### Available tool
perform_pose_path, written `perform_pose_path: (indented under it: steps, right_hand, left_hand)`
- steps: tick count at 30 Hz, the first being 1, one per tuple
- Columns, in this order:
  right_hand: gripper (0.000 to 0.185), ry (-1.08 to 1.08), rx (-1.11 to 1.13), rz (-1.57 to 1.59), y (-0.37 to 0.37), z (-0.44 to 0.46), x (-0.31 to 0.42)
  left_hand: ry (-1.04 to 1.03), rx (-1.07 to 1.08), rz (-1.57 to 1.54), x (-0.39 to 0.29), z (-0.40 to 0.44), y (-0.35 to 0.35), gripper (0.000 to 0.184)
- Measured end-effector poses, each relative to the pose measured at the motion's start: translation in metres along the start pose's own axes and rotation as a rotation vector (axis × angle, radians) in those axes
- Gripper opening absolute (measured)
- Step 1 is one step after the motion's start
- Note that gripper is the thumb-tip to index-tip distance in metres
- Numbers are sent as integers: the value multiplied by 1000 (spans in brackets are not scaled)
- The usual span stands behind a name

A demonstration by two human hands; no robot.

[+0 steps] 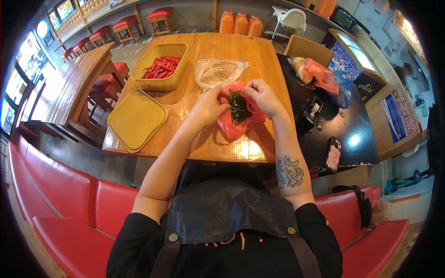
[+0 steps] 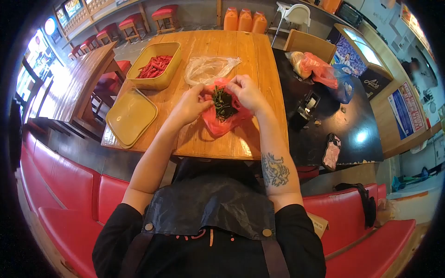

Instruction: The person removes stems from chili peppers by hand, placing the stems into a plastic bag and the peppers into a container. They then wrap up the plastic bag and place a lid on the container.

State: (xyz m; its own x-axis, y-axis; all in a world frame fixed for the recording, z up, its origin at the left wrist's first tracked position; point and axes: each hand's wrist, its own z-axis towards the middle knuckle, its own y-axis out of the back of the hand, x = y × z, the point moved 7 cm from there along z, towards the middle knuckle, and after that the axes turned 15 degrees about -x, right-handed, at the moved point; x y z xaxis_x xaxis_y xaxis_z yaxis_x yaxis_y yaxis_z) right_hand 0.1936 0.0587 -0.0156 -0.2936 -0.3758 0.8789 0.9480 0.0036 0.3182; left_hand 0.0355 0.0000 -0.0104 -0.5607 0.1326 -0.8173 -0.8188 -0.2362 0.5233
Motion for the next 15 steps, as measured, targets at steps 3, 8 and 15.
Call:
perform_pose_path:
  steps: [3,8,15]
  right_hand:
    - [23,-102,-3,-45,-6,-16,3]
    - [16,-86,-201,-57,15,-11,-11]
    - [10,-173,-327,245,26,-4,-8]
  left_hand:
    - [-95,-39,-105,-1,6,-4,30]
    - [60,7,-448,25,-1,20,21]
    - [411,-115,-974,52,-10,40,19]
